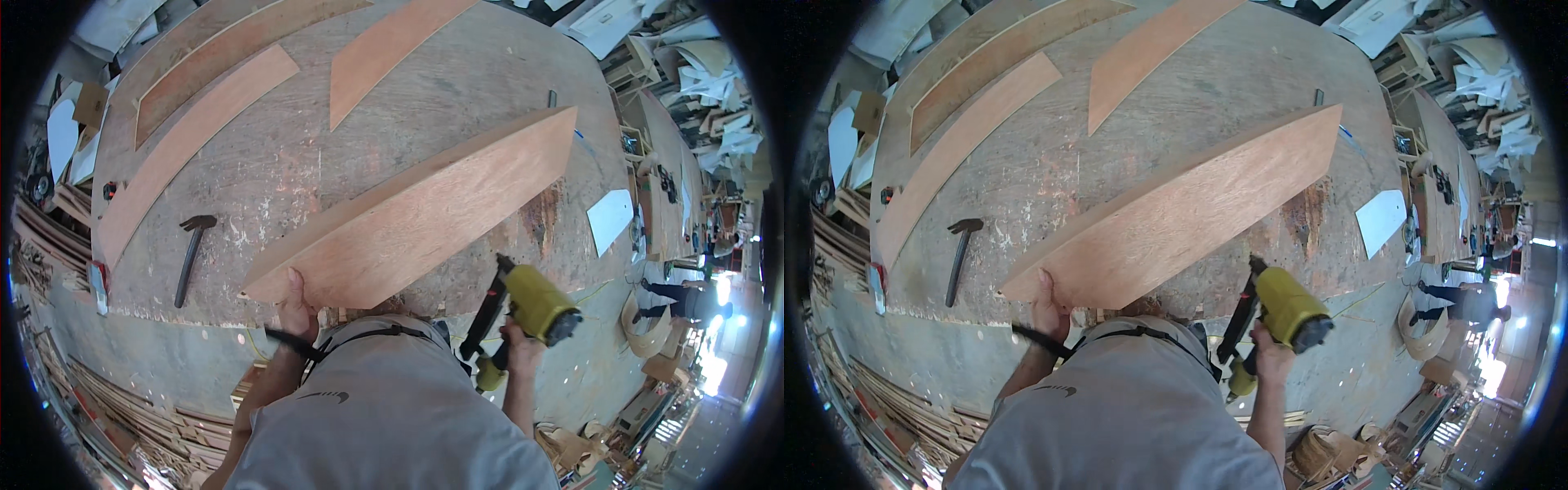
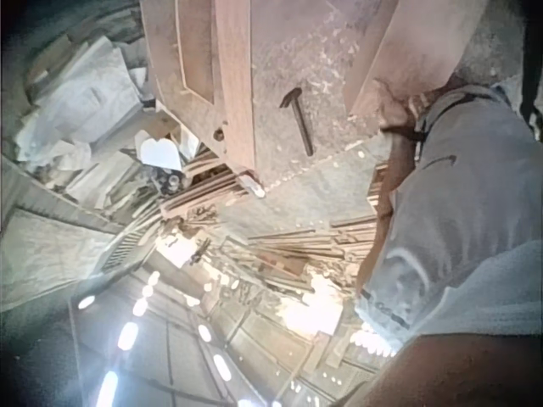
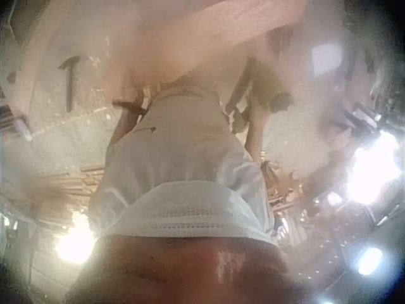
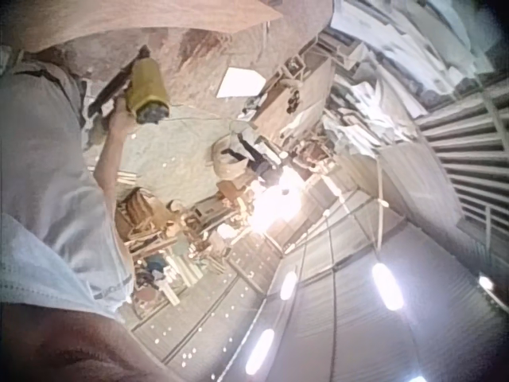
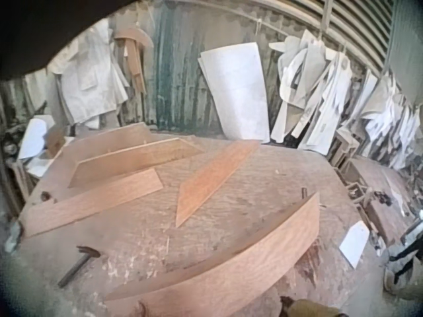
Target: The person assembles a wooden structure by aligning thin wooden strips and planks on a workbench. They use a pneumatic nail gun to fasten the pieces together, occasionally using a hammer to adjust the fit of the wood. The person works methodically, securing multiple joints to build the frame.
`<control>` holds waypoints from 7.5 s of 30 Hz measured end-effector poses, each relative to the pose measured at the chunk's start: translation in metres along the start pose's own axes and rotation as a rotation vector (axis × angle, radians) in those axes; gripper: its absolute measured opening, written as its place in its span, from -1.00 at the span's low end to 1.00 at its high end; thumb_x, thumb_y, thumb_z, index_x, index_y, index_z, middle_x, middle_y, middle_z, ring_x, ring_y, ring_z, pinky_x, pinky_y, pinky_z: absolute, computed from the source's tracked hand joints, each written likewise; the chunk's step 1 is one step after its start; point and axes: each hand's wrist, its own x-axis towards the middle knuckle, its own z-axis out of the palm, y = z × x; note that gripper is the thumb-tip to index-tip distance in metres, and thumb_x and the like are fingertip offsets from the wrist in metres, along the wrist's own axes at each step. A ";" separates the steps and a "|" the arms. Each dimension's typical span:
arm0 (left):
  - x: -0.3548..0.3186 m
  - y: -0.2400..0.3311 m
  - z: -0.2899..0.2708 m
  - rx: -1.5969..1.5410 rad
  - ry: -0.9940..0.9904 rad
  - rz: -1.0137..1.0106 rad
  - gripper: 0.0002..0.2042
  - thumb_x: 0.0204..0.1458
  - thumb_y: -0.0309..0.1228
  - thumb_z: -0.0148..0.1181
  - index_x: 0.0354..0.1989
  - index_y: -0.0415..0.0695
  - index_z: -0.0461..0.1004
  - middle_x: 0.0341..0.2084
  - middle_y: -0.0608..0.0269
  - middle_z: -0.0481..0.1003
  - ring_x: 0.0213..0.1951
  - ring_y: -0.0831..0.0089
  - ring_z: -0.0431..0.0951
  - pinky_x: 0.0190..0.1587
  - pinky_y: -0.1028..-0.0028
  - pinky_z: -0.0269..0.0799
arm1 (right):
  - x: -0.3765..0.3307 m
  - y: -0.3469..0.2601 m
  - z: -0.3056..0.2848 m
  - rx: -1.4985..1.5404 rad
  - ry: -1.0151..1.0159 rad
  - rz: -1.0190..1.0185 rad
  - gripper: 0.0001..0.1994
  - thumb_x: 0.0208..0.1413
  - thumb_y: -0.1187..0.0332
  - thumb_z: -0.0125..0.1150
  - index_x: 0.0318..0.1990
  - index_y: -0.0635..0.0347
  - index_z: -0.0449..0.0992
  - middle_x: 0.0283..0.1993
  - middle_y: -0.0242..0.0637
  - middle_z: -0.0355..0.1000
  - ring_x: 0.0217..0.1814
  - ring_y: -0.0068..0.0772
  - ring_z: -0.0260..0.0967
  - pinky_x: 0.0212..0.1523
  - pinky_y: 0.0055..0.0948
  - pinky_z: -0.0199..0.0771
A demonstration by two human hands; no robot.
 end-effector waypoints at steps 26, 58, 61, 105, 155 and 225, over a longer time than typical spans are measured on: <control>-0.005 0.008 0.014 -0.098 0.265 -0.041 -0.43 0.09 -0.13 0.29 0.18 -0.16 0.26 -0.05 0.14 0.45 -0.09 0.34 0.52 -0.17 0.32 0.56 | 0.046 -0.165 0.085 -0.164 -0.512 -0.335 -0.63 0.02 0.52 0.26 0.02 0.31 0.44 -0.17 -0.20 0.52 -0.44 -0.52 0.40 -0.46 -0.53 0.44; 0.000 0.008 0.011 -0.184 0.229 -0.051 -0.40 0.08 -0.21 0.31 0.22 -0.19 0.21 0.02 0.11 0.41 0.05 0.29 0.46 0.06 0.21 0.48 | 0.022 -0.172 0.086 -0.188 -0.403 -0.337 -0.67 0.00 0.50 0.27 -0.04 0.33 0.47 -0.20 -0.21 0.51 -0.45 -0.49 0.41 -0.42 -0.51 0.45; -0.005 0.012 0.017 -0.177 0.244 -0.020 -0.40 0.07 -0.23 0.31 0.21 -0.21 0.22 0.01 0.10 0.42 0.04 0.27 0.47 0.02 0.20 0.51 | 0.016 -0.168 0.087 -0.189 -0.465 -0.343 -0.66 0.01 0.47 0.30 -0.02 0.32 0.46 -0.18 -0.22 0.51 -0.44 -0.50 0.43 -0.40 -0.51 0.48; 0.018 0.023 -0.030 -0.265 -0.275 -0.296 -0.36 0.17 -0.15 0.18 0.30 -0.21 0.10 0.17 -0.02 0.30 0.18 0.15 0.35 0.16 0.07 0.38 | -0.115 -0.123 0.123 -0.241 -0.472 -0.347 -0.60 0.00 0.37 0.34 0.00 0.30 0.46 -0.18 -0.23 0.49 -0.34 -0.46 0.46 -0.33 -0.44 0.53; 0.034 0.020 -0.050 -0.314 -0.416 -0.360 -0.48 0.14 -0.18 0.24 0.17 -0.23 0.30 -0.01 0.15 0.41 -0.03 0.34 0.48 0.00 0.31 0.55 | -0.181 -0.140 0.165 -0.496 -0.568 -0.325 -0.73 0.04 0.27 0.36 -0.20 0.27 0.55 -0.37 -0.32 0.50 -0.41 -0.50 0.40 -0.40 -0.47 0.38; 0.037 0.029 -0.043 -0.384 -0.316 -0.388 -0.81 0.19 -0.55 -0.02 -0.07 -0.16 0.46 -0.29 0.30 0.50 -0.27 0.48 0.55 -0.22 0.49 0.53 | -0.158 -0.132 0.156 -0.503 -0.582 -0.342 -0.56 0.12 0.17 0.24 0.11 0.14 0.41 0.07 -0.25 0.40 0.08 -0.27 0.35 0.03 -0.30 0.36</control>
